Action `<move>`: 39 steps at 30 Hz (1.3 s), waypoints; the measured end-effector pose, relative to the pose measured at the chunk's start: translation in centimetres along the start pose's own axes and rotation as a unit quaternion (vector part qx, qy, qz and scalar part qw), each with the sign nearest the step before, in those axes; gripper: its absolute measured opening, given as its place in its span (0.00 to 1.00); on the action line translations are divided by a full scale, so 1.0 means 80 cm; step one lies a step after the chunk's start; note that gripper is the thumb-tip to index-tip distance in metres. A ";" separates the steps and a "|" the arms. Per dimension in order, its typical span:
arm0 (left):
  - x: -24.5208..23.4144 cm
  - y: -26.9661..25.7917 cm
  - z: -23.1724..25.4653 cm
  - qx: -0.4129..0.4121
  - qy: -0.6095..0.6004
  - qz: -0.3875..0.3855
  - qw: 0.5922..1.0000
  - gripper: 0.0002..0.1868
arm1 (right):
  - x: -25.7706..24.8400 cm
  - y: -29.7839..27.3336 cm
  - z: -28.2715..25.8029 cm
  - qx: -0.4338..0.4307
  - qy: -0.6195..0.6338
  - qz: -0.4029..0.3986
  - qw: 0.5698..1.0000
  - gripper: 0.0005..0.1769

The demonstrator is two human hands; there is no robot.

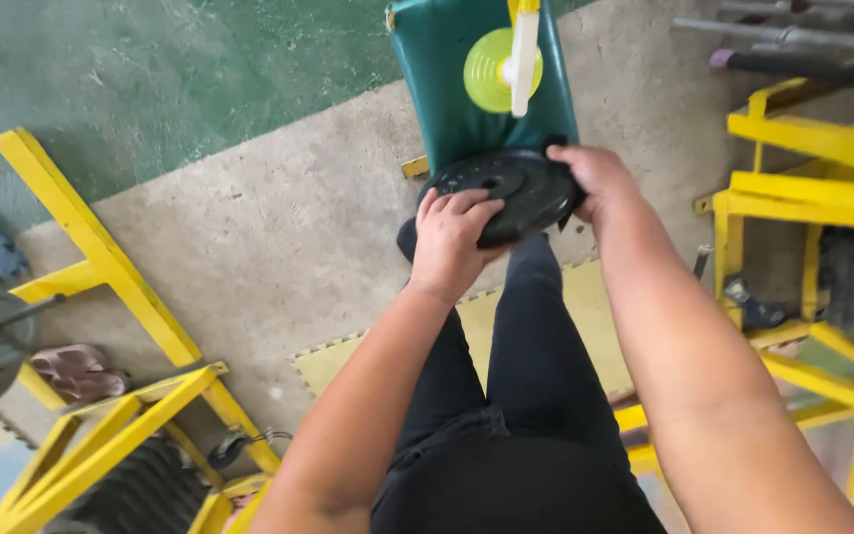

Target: Cleaning and organizing weight plates in a gym using a spray bottle and a cloth.

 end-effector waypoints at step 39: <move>0.157 -0.045 0.020 -0.250 -0.819 0.452 0.250 0.50 | 0.205 -0.009 0.003 -0.442 -0.699 -0.391 0.403 0.32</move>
Point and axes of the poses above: each hand's wrist, its own y-axis towards the middle knuckle, its own x-axis out of the palm, z = x × y, the point moved 2 cm from there along y, towards the middle knuckle, and after that the axes turned 5 degrees about -y, right-handed, at the moved point
